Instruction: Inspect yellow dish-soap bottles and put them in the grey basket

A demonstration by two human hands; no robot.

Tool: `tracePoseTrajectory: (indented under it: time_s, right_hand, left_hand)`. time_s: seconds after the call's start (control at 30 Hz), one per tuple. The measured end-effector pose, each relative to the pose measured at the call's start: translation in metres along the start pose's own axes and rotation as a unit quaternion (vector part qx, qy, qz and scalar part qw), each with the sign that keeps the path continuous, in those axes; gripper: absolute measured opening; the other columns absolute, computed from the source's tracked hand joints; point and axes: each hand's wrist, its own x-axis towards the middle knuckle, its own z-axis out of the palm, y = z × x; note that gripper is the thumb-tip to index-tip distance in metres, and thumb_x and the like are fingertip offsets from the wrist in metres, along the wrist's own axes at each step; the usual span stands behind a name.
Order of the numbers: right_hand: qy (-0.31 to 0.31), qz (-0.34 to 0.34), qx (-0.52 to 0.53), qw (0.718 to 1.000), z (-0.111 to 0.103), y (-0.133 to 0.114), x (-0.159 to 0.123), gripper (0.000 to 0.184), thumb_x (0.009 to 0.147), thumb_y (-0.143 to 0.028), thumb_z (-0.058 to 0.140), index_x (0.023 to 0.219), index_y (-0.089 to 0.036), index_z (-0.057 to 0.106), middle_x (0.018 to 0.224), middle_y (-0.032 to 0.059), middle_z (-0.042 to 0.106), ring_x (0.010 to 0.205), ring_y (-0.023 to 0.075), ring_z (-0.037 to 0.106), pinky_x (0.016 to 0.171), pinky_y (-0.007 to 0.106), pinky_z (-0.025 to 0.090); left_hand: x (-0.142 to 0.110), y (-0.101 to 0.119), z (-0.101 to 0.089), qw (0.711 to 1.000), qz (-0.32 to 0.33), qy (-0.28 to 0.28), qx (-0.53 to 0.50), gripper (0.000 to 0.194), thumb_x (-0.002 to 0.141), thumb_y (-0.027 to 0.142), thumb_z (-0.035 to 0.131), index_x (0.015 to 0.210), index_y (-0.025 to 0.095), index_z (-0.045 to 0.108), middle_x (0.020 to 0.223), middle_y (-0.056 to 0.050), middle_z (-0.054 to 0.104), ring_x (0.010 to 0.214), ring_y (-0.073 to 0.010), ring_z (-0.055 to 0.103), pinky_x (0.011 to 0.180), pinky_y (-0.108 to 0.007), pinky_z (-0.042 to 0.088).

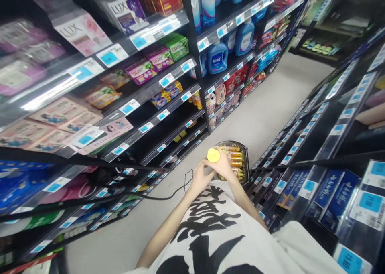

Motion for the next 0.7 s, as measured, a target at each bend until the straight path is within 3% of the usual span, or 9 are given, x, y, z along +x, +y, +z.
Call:
tracePoseTrajectory:
  time_s: [0.2, 0.43, 0.57, 0.7]
  right_hand:
    - [-0.016, -0.005, 0.028, 0.999, 0.000, 0.002, 0.010, 0.054, 0.069, -0.034, 0.079, 0.116, -0.023, 0.053, 0.105, 0.0030, 0.067, 0.092, 0.0223, 0.063, 0.083, 0.035, 0.049]
    - [-0.030, -0.022, -0.001, 0.999, -0.004, 0.015, 0.017, 0.044, 0.077, -0.033, 0.075, 0.112, -0.022, 0.052, 0.110, 0.0059, 0.062, 0.102, 0.0249, 0.060, 0.092, 0.040, 0.045]
    - [-0.021, 0.020, -0.032, 0.999, 0.001, 0.026, 0.020, 0.050, 0.078, -0.034, 0.075, 0.118, -0.020, 0.048, 0.115, 0.0101, 0.061, 0.109, 0.0288, 0.059, 0.095, 0.045, 0.045]
    - [-0.039, 0.065, -0.023, 0.997, 0.007, 0.043, 0.022, 0.055, 0.078, -0.039, 0.074, 0.121, -0.019, 0.046, 0.117, 0.0116, 0.061, 0.110, 0.0300, 0.060, 0.097, 0.046, 0.045]
  left_hand:
    - [0.021, -0.002, 0.002, 0.999, 0.008, 0.053, 0.002, 0.045, 0.075, 0.020, 0.073, 0.119, 0.018, 0.060, 0.119, -0.010, 0.071, 0.111, -0.0278, 0.067, 0.099, -0.043, 0.052]
    - [0.041, -0.006, 0.013, 0.994, -0.044, 0.003, -0.103, 0.050, 0.073, 0.011, 0.067, 0.122, 0.018, 0.059, 0.120, -0.010, 0.071, 0.112, -0.0268, 0.067, 0.098, -0.039, 0.054]
    - [0.049, -0.020, 0.025, 0.986, -0.083, -0.015, -0.145, 0.061, 0.068, 0.006, 0.069, 0.126, 0.017, 0.056, 0.124, -0.014, 0.069, 0.113, -0.0289, 0.067, 0.097, -0.041, 0.055]
    - [0.058, -0.035, 0.037, 0.980, -0.125, -0.034, -0.150, 0.059, 0.069, 0.009, 0.073, 0.124, 0.016, 0.053, 0.119, -0.014, 0.069, 0.107, -0.0275, 0.068, 0.096, -0.041, 0.055]
